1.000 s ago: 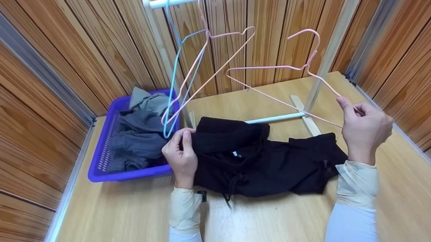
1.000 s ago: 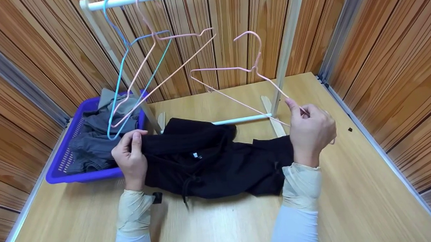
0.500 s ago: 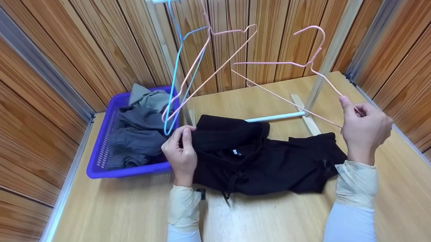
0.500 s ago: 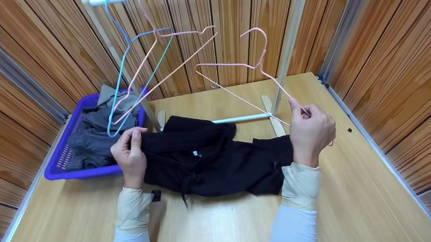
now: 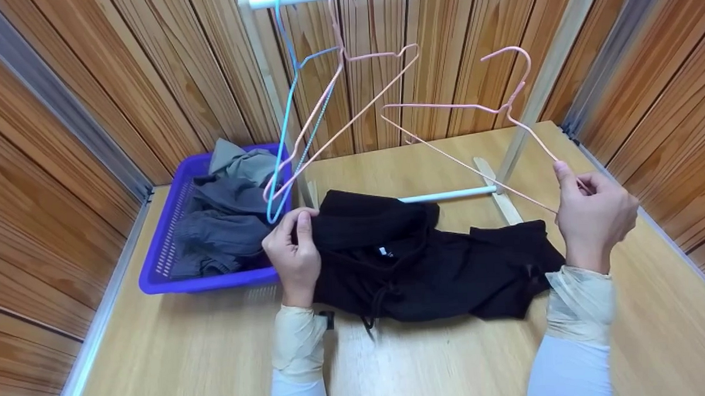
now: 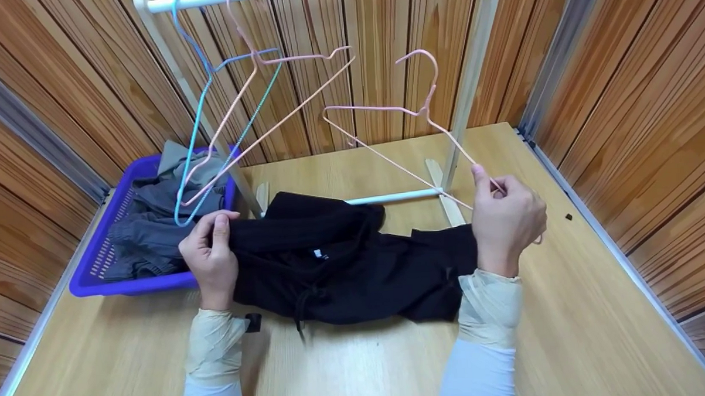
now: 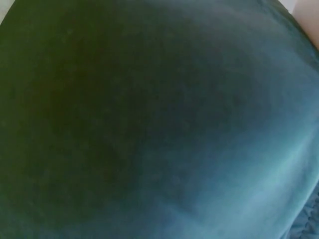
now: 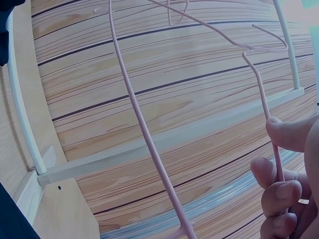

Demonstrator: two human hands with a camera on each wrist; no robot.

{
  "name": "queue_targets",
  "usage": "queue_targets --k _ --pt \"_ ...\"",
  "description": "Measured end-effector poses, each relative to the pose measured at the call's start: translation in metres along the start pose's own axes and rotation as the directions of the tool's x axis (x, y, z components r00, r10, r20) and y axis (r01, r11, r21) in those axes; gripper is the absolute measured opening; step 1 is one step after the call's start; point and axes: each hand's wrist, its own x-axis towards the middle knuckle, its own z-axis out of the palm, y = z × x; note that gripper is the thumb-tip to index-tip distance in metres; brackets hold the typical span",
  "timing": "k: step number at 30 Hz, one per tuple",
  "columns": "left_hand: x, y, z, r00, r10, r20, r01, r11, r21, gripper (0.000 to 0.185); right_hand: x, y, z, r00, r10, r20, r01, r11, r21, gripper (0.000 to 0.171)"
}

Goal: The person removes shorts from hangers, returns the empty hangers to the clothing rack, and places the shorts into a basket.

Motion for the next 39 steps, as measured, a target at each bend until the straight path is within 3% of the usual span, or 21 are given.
queue_targets --k 14,27,32,35,39 --pt "0.000 -0.002 0.000 0.999 0.006 0.033 -0.006 1.000 -0.003 0.019 -0.006 0.000 0.002 1.000 -0.011 -0.018 0.011 1.000 -0.001 0.051" --pt "0.001 -0.003 0.000 1.000 0.012 0.022 -0.012 1.000 0.012 0.018 -0.003 -0.002 0.006 0.998 -0.049 -0.026 0.049 0.999 -0.003 0.053" --pt "0.000 -0.003 -0.002 0.996 -0.004 0.093 0.003 1.000 0.011 0.020 -0.005 -0.005 0.007 0.999 -0.047 -0.018 0.047 0.999 -0.017 0.052" --pt "-0.001 -0.005 -0.003 0.973 -0.032 0.229 0.026 0.999 0.030 0.022 -0.007 -0.009 0.006 0.999 -0.050 -0.017 0.049 0.999 -0.021 0.050" --pt "-0.003 -0.005 -0.002 0.900 -0.079 0.428 0.043 0.995 0.093 0.022 -0.010 -0.014 0.004 0.998 -0.059 -0.016 0.059 0.998 -0.022 0.050"
